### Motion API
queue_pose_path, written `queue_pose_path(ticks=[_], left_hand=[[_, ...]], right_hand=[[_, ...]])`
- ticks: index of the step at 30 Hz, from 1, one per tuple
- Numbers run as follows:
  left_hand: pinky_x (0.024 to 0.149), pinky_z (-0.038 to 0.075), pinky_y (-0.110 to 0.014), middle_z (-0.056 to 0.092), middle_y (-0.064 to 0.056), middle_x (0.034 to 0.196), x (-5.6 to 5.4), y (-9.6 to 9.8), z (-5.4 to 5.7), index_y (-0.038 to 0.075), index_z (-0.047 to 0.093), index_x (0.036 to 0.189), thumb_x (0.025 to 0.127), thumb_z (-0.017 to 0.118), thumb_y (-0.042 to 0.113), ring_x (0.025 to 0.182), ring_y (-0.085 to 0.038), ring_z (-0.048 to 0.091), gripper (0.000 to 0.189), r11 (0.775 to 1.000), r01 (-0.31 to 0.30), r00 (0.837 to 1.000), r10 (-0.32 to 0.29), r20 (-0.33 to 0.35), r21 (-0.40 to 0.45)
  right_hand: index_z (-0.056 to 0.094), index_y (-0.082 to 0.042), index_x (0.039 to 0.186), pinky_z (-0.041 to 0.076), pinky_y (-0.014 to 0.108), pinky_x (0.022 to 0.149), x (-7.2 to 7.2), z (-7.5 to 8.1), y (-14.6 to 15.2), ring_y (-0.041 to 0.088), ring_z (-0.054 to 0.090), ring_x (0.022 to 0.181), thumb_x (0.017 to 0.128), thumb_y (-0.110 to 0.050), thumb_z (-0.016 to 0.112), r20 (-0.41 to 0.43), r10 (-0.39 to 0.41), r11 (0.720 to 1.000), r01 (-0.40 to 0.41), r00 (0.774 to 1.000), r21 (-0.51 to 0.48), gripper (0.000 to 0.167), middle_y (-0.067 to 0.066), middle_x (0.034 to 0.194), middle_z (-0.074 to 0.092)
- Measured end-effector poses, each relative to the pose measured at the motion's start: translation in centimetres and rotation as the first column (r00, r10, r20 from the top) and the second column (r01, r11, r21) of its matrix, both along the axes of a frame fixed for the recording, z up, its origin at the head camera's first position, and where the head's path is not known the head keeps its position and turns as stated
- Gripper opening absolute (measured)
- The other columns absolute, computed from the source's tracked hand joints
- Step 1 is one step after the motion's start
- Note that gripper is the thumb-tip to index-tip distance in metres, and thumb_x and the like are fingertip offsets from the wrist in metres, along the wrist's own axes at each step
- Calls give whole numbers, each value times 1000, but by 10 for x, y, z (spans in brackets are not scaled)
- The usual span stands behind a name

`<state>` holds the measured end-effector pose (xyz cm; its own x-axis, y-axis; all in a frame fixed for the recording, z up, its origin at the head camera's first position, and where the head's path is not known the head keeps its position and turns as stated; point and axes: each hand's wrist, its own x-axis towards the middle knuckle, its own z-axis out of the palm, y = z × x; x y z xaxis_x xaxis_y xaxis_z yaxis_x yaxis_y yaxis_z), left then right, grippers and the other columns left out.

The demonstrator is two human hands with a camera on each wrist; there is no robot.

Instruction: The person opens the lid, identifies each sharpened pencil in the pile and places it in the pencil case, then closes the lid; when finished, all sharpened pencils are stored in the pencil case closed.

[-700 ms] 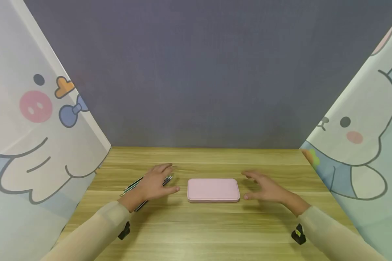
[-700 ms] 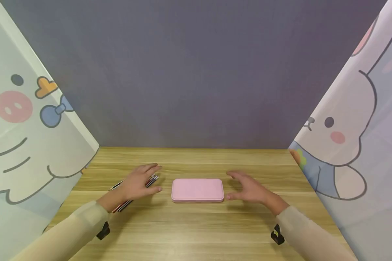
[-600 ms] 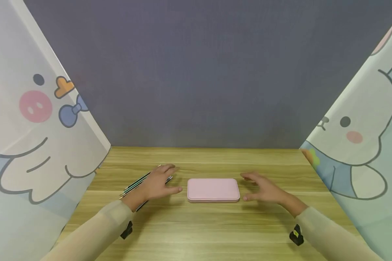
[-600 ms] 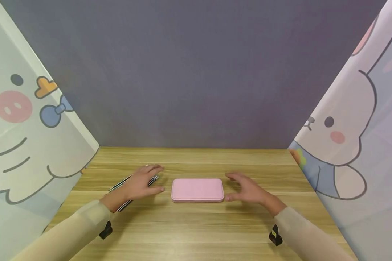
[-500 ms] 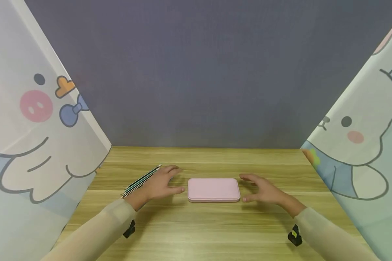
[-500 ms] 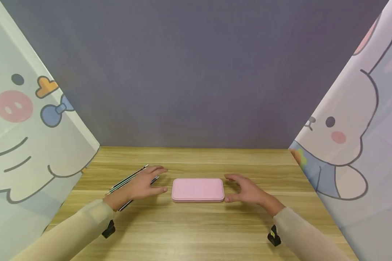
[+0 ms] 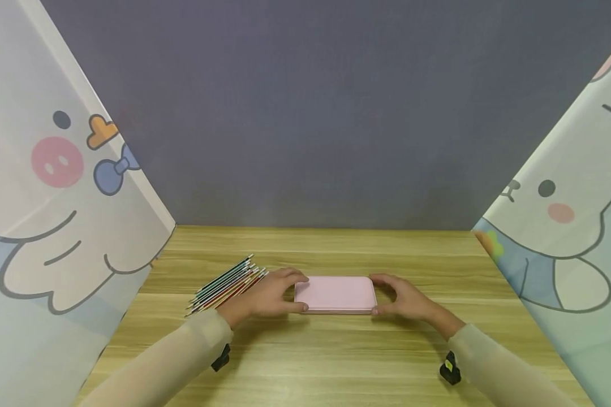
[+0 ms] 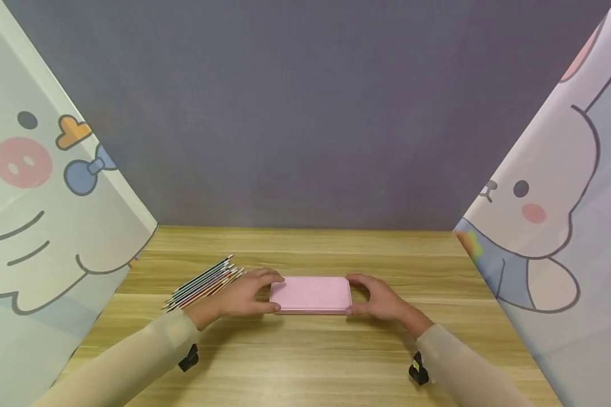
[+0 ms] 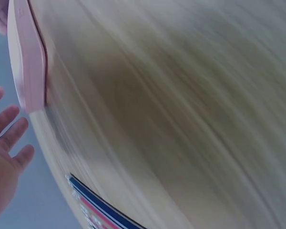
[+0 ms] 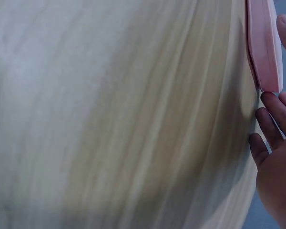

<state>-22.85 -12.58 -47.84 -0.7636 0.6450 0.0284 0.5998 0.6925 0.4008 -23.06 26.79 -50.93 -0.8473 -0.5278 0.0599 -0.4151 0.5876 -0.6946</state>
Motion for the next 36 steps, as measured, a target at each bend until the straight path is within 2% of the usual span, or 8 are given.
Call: queue_pose_path(ticks=[6,11,18,25,32,36], left_hand=[[114,39,-55,54,-2,151,-3,15,0,24,59,143,90,64,64,141,-29,48,67,1000,26,1000,-26,-11,-1],[113,40,-54,55,1,149,-6,21,0,25,62,141,89,64,65,140,-27,50,65,999,32,999,-32,-25,-18],[115,41,-48,57,1,148,-7,25,0,22,69,135,90,67,60,139,-25,51,59,997,71,997,-72,-41,-15],[116,39,-45,59,1,145,-9,31,-2,22,70,132,91,70,53,137,-23,51,52,994,105,992,-106,-61,-17],[115,41,-43,62,1,140,-11,38,0,22,72,129,90,74,46,134,-23,55,45,996,83,995,-84,-46,-14],[114,42,-40,65,1,135,-13,43,1,21,73,126,90,75,42,130,-22,57,42,996,93,994,-93,-57,-3]], right_hand=[[50,-5,150,39,59,111,0,-7,-2,36,51,136,73,-51,91,-21,-17,1000,18,1000,23,99,12,147,57],[49,-8,151,39,61,109,3,-9,-4,36,50,134,70,-52,92,-42,-50,997,53,998,57,101,11,148,55],[51,-9,149,41,60,108,8,-9,-7,35,52,133,75,-50,90,-59,-86,994,90,994,65,94,10,147,57],[53,-11,149,42,56,111,9,-7,-6,31,53,136,78,-54,86,-37,-102,993,104,994,54,89,6,147,58],[56,-15,146,43,52,111,10,-6,-6,24,57,133,79,-54,85,-24,-122,992,123,992,36,82,0,143,62],[58,-15,144,43,53,110,11,-3,-7,25,59,131,80,-53,84,-9,-131,991,131,991,25,79,1,140,64]])
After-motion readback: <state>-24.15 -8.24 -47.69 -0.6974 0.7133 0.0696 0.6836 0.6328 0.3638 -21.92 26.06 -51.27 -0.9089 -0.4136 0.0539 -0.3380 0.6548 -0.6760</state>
